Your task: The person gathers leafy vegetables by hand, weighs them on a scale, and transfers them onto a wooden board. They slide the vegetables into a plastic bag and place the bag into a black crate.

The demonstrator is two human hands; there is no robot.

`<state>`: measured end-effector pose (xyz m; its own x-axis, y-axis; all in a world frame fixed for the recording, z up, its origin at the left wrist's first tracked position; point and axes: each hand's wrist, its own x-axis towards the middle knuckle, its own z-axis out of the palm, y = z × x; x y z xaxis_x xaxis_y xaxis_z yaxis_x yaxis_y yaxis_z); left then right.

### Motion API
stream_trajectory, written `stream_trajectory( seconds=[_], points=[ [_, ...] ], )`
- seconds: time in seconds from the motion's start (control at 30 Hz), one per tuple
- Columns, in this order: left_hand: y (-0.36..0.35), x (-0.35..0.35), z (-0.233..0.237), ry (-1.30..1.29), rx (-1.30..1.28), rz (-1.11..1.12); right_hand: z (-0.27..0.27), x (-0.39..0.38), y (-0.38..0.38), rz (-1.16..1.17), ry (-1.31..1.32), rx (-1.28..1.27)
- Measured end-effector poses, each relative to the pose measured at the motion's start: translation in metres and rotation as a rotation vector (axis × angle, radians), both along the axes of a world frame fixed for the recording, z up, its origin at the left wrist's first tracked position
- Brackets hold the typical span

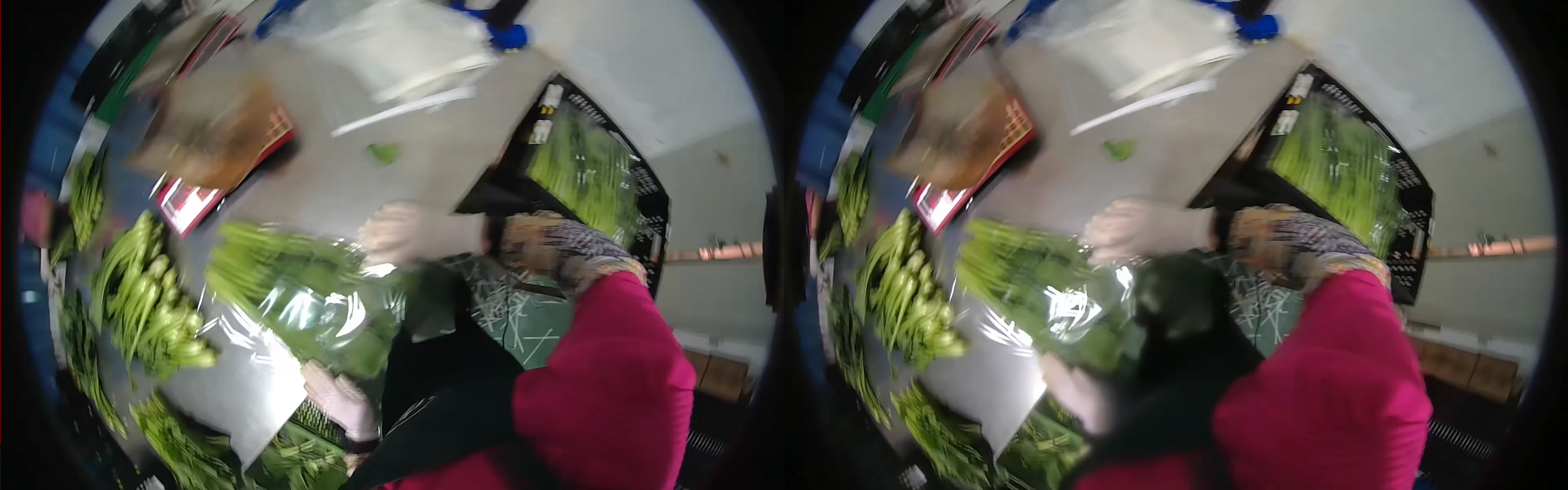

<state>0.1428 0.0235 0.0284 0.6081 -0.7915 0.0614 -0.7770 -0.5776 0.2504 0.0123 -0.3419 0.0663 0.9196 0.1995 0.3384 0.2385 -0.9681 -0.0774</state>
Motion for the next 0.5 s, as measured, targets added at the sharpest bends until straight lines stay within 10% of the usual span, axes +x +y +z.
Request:
stream_trajectory(
  seconds=[0.1,0.2,0.3,0.33,0.5],
  points=[
    [-0.005,0.007,0.013,0.182,-0.297,-0.061,0.002,0.021,0.009,0.354,-0.074,0.126],
    [-0.016,0.012,0.034,0.881,-0.897,-0.024,0.046,0.053,0.043,0.107,-0.386,0.406],
    [-0.002,0.062,-0.005,0.384,-0.346,0.242,0.134,0.026,0.048,-0.030,-0.684,0.847],
    [-0.056,0.011,0.031,0.209,-0.513,0.095,0.152,0.011,0.048,-0.057,-0.874,0.937],
    [-0.232,-0.153,0.130,1.026,-0.756,-0.193,0.201,-0.158,0.000,-0.401,-1.173,0.736]
  ],
)
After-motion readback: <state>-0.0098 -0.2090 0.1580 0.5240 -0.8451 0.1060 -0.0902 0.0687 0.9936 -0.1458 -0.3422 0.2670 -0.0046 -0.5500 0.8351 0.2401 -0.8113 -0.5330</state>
